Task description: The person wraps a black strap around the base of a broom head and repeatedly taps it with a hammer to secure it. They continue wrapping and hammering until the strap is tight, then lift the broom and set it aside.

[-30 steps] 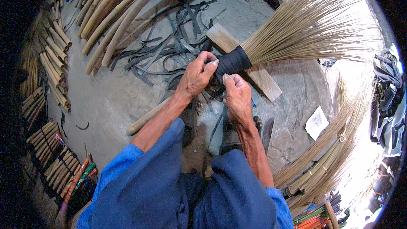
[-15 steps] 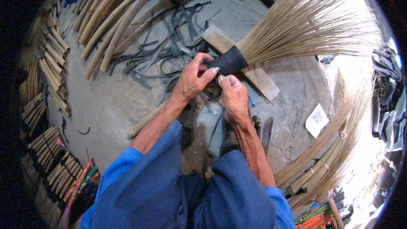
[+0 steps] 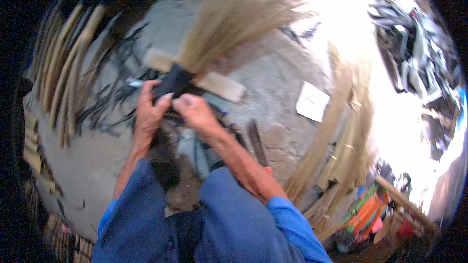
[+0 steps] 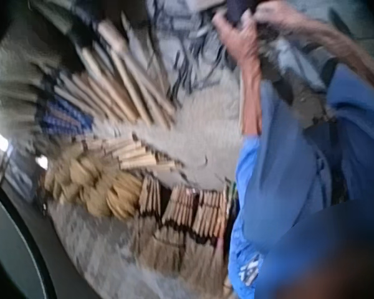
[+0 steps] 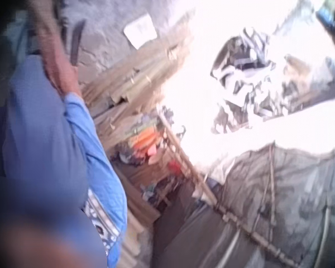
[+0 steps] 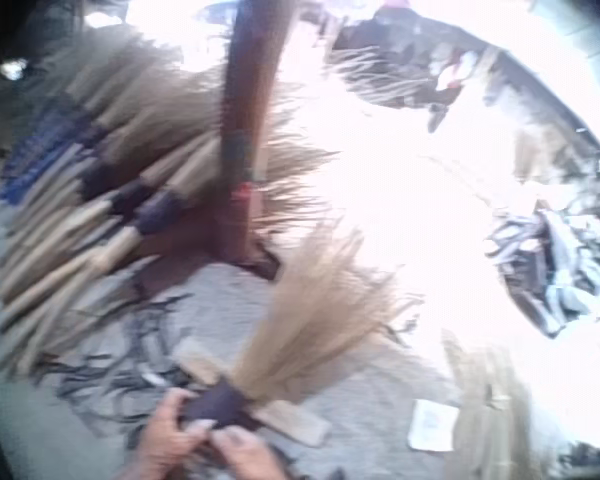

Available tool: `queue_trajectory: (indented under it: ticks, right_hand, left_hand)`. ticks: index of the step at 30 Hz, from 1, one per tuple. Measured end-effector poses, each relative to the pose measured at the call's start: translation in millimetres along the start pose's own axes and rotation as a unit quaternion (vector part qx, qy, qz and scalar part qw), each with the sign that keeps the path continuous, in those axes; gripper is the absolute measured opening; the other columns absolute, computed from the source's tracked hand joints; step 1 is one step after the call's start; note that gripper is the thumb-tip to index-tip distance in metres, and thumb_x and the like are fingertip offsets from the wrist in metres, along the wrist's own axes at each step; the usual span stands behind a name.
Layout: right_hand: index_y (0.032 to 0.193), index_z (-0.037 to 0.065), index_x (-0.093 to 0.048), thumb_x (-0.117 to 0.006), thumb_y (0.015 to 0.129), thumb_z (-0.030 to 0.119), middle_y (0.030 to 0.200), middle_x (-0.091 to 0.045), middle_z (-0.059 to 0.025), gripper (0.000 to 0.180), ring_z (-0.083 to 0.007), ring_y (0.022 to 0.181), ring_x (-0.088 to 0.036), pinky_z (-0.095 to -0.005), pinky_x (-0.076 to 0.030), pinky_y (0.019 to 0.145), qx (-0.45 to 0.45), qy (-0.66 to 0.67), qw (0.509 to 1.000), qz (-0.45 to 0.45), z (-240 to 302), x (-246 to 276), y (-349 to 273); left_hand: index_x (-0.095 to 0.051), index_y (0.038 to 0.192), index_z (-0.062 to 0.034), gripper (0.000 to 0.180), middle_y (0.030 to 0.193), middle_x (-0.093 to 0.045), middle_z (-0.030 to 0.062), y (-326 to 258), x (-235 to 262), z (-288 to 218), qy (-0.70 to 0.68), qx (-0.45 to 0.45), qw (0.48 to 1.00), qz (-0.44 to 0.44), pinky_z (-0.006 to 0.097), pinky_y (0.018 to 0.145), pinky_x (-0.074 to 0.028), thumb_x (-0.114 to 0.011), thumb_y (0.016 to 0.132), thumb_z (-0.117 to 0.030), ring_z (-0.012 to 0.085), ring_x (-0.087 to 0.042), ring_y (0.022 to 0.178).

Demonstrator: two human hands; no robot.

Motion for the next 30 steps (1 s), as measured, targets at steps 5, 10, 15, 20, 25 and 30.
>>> queue_trajectory:
  ticks: [5, 10, 15, 20, 25, 30]
  right_hand:
    - [0.098, 0.001, -0.065, -0.068, 0.109, 0.034, 0.082, -0.061, -0.0086, 0.035, -0.0175, 0.076, -0.056, -0.0422, -0.05, 0.068, 0.074, -0.18, 0.976, -0.093, 1.6, 36.1, -39.8]
    - [0.113, 0.002, -0.067, -0.065, 0.109, 0.03, 0.096, -0.073, -0.0231, 0.029, -0.0397, 0.087, -0.071, -0.0498, -0.056, 0.08, 0.139, -0.318, 0.877, -0.333, -7.3, 136.4, -95.4]
    - [0.121, 0.001, -0.071, -0.069, 0.106, 0.017, 0.11, -0.07, -0.0193, 0.022, -0.0366, 0.102, -0.069, -0.0467, -0.057, 0.09, 0.126, -0.391, 0.706, -0.577, -17.8, 310.0, -135.3]
    - [0.122, 0.003, -0.072, -0.075, 0.096, 0.008, 0.112, -0.069, -0.0189, 0.026, -0.0362, 0.107, -0.068, -0.0479, -0.055, 0.094, 0.131, -0.467, 0.677, -0.553, -47.7, 391.0, -142.8]
    - [0.117, 0.007, -0.075, -0.076, 0.091, 0.004, 0.108, -0.07, -0.0195, 0.027, -0.0385, 0.108, -0.067, -0.0496, -0.053, 0.097, 0.122, -0.529, 0.647, -0.535, -67.1, 422.9, -124.0]
    - [0.108, 0.005, -0.072, -0.072, 0.095, 0.007, 0.106, -0.068, -0.0205, 0.013, -0.0412, 0.105, -0.065, -0.052, -0.051, 0.094, 0.164, -0.546, 0.628, -0.529, -72.4, 423.9, -119.1]
  left_hand:
    - [-0.059, 0.133, -0.0012, 0.043, 0.102, -0.071, 0.0102, 5.8, -10.6, -10.5, 0.031, -0.001, 1.0, 0.005, 0.035, 0.079, -0.055, -0.076, 0.099, -0.023, 0.0175, -0.067, 0.09]
    - [-0.054, 0.134, 0.0007, 0.047, 0.099, -0.07, 0.0104, 12.9, -11.9, -3.9, 0.054, 0.019, 0.998, -0.003, 0.033, 0.072, -0.053, -0.074, 0.102, -0.028, 0.0154, -0.064, 0.082]
    - [-0.052, 0.132, -0.0004, 0.047, 0.096, -0.067, 0.0092, 10.2, -13.2, 1.7, 0.036, 0.066, 0.997, 0.007, 0.031, 0.063, -0.049, -0.073, 0.103, -0.031, 0.011, -0.058, 0.072]
    - [-0.053, 0.132, -0.0012, 0.047, 0.097, -0.067, 0.0101, 8.2, -14.3, -1.3, 0.041, 0.076, 0.996, -0.001, 0.032, 0.066, -0.05, -0.074, 0.103, -0.031, 0.0124, -0.06, 0.075]
    - [-0.054, 0.134, -0.0013, 0.048, 0.103, -0.068, 0.0129, 7.3, -14.7, -6.2, 0.088, 0.036, 0.995, -0.004, 0.039, 0.08, -0.055, -0.075, 0.101, -0.029, 0.021, -0.067, 0.09]
    - [-0.057, 0.134, -0.0054, 0.054, 0.101, -0.072, 0.0189, 2.3, -16.4, -9.6, 0.144, 0.005, 0.988, -0.053, 0.046, 0.08, -0.057, -0.078, 0.094, -0.036, 0.0323, -0.072, 0.087]
Point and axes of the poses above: each hand's wrist, its own y-axis towards the middle knuckle, its own x-axis out of the back of the hand, z = x × y, the point moved 3 cm from there along y, towards the middle knuckle
